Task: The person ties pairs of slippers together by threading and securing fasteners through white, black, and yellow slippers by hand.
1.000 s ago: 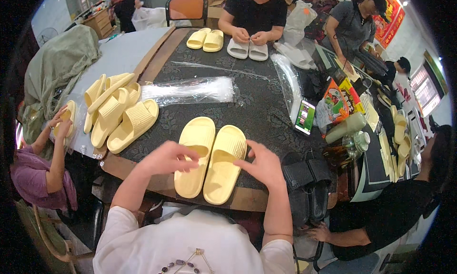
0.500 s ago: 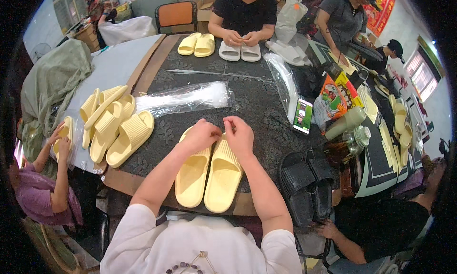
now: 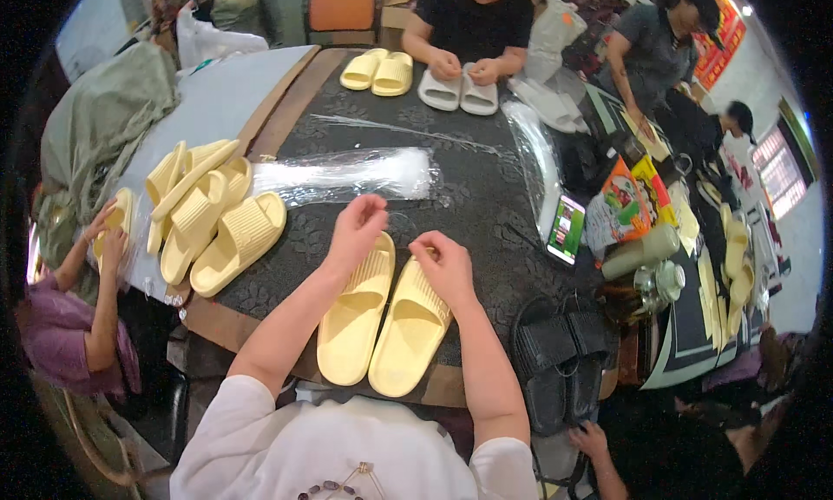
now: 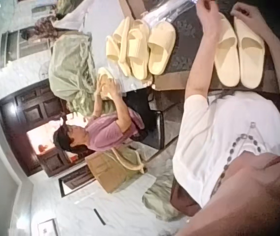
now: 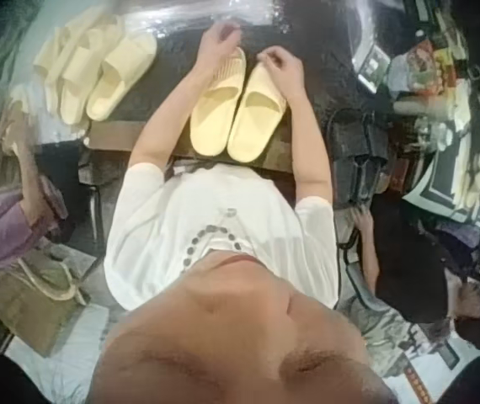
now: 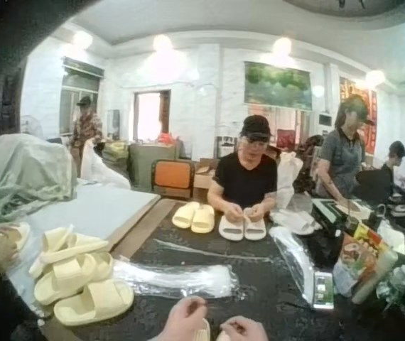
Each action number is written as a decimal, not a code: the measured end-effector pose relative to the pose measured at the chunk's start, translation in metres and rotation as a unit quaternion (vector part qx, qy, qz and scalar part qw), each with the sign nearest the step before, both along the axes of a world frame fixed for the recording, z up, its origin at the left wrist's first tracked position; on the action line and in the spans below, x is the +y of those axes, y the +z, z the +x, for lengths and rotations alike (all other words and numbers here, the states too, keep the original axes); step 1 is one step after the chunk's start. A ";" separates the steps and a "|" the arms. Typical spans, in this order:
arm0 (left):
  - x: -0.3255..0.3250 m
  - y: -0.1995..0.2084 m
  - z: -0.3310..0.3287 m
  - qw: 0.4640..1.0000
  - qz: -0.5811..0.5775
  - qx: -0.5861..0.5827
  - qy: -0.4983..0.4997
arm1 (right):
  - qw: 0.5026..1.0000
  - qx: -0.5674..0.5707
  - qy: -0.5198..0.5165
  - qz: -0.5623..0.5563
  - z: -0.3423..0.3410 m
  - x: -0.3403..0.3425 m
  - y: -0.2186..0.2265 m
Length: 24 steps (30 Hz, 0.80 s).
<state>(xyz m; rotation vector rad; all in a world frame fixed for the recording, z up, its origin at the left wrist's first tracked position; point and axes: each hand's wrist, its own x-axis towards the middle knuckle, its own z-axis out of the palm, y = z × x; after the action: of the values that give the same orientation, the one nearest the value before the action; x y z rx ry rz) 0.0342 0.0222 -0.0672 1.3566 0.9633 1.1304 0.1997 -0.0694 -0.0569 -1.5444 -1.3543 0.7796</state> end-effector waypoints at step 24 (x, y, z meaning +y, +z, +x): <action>-0.014 0.012 0.004 0.986 0.120 -0.004 -0.117 | 0.992 0.121 -0.016 0.045 -0.011 -0.013 0.018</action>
<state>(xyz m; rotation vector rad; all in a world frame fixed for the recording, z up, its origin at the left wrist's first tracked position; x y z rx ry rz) 0.0378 0.0086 -0.0551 1.6102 0.6557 1.0953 0.1887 -0.0825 -0.0390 -1.3499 -1.1686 0.8445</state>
